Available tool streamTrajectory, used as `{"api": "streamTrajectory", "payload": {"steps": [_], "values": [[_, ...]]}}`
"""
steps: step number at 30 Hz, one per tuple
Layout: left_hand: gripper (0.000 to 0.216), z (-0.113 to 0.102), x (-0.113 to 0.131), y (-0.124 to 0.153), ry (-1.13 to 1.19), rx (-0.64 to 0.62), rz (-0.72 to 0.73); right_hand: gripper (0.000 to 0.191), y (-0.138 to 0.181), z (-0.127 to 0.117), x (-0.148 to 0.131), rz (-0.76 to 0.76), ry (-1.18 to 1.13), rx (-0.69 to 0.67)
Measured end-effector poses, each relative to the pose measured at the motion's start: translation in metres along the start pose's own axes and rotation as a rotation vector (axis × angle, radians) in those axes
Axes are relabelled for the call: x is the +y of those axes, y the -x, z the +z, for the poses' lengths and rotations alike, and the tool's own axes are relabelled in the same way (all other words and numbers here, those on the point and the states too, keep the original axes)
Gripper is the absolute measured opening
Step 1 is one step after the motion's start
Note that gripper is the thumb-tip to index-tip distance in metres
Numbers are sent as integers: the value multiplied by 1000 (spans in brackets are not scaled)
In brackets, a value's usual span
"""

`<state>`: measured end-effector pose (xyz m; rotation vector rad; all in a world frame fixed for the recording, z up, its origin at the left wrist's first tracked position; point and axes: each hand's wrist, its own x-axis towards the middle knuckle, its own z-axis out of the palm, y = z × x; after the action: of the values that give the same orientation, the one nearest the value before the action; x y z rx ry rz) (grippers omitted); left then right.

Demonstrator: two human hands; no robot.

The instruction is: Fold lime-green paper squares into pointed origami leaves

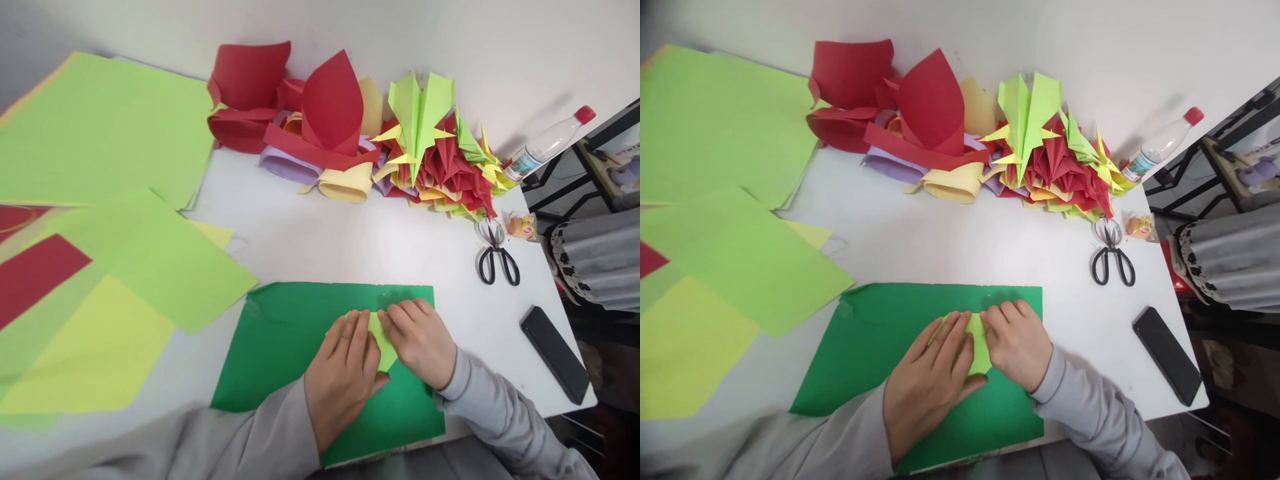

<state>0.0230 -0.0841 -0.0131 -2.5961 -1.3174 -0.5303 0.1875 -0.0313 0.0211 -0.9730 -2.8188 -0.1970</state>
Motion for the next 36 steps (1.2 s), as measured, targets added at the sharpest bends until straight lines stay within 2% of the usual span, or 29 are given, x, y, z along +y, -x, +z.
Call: {"api": "streamTrajectory", "payload": {"steps": [7,10,15,25,31,36], "values": [[58,-6,-7,-5,6,-59,20,20,0,0,-9,39,21,-27],[61,-7,-14,-11,82,-46,37,17,-1,2,-11,61,12,-37],[67,0,-16,-8,147,2,-15,18,-1,2,-7,75,-6,-13],[48,-5,-15,-14,153,-32,-31,18,-4,3,-10,94,-17,-26],[49,-5,-15,-16,135,-22,-3,16,2,2,4,177,-28,25],[47,-5,-16,-12,142,-36,-4,18,12,1,15,159,-62,36]]}}
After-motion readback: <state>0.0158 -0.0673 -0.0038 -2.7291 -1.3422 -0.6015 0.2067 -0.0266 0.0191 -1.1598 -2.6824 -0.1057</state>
